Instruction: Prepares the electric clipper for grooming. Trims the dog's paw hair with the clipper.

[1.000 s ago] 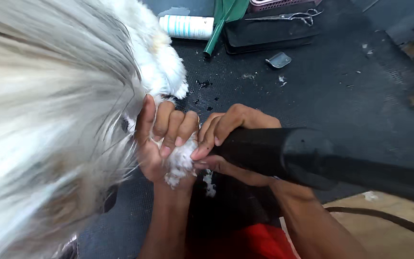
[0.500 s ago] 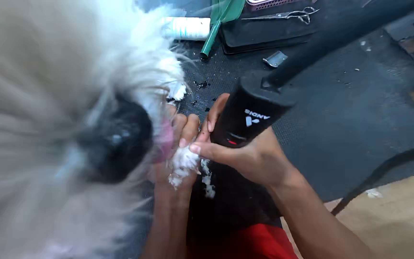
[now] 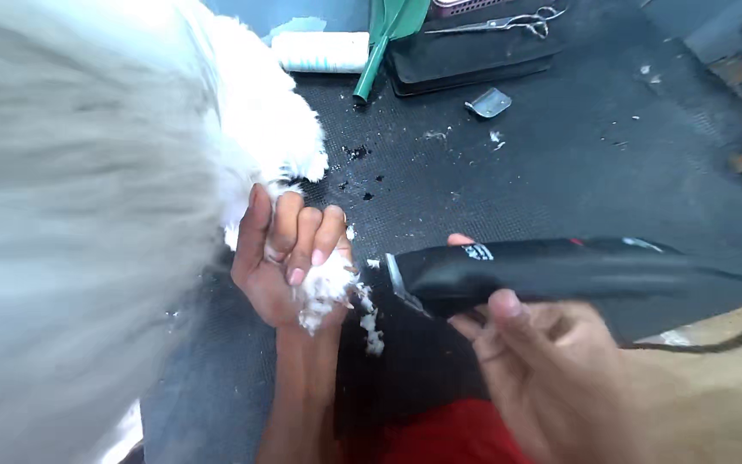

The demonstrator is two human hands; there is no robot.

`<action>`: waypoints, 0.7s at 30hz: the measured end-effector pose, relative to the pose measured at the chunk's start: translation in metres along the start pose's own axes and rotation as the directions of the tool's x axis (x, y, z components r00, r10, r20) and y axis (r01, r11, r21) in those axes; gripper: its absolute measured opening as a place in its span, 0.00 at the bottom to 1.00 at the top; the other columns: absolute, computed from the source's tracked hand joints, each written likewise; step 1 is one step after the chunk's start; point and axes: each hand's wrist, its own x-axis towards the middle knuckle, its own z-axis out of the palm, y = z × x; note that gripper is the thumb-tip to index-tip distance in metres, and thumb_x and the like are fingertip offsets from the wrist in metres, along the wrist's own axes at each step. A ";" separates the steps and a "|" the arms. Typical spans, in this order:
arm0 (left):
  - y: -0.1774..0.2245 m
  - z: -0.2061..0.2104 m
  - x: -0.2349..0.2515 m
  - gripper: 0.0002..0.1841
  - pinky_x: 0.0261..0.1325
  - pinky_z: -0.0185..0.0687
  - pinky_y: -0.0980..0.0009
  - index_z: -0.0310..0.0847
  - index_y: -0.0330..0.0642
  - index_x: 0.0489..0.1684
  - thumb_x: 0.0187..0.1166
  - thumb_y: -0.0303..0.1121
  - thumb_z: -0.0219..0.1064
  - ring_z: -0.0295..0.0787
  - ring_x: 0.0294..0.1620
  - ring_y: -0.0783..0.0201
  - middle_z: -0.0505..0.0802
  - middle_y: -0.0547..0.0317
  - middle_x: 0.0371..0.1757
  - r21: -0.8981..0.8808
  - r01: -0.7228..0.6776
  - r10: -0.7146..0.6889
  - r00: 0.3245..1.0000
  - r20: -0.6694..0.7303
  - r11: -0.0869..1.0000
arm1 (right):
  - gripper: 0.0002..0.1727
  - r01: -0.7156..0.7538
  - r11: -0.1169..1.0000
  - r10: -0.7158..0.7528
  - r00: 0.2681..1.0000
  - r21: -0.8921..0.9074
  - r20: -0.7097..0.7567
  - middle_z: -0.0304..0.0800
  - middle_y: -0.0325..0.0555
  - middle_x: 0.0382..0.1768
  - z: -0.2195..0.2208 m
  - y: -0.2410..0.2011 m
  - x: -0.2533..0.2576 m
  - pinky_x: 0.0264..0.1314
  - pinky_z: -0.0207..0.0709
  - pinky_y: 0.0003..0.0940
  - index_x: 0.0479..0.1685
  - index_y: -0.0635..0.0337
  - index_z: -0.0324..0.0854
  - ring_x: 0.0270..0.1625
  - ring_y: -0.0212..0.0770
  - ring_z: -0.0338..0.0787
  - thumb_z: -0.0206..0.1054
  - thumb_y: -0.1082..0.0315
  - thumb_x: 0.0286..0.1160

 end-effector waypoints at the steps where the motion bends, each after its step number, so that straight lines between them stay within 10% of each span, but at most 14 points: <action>1: 0.000 0.000 0.001 0.24 0.21 0.66 0.82 0.74 0.43 0.30 0.94 0.44 0.37 0.63 0.11 0.75 0.68 0.71 0.12 0.004 -0.003 0.003 1.000 0.002 1.000 | 0.25 0.046 0.998 -0.048 0.998 -0.037 -0.050 0.90 0.56 0.66 0.003 0.003 -0.008 0.62 0.91 0.48 0.68 0.58 0.79 0.61 0.53 0.94 0.77 0.66 0.71; 21: 0.001 -0.006 0.004 0.23 0.26 0.72 0.76 0.76 0.38 0.30 0.93 0.41 0.41 0.69 0.13 0.71 0.70 0.68 0.11 -0.011 -0.010 0.011 0.996 0.089 1.000 | 0.31 0.554 0.813 -0.550 0.832 -0.177 0.079 0.91 0.53 0.64 0.041 0.046 -0.025 0.73 0.87 0.47 0.69 0.49 0.71 0.69 0.57 0.90 0.80 0.73 0.67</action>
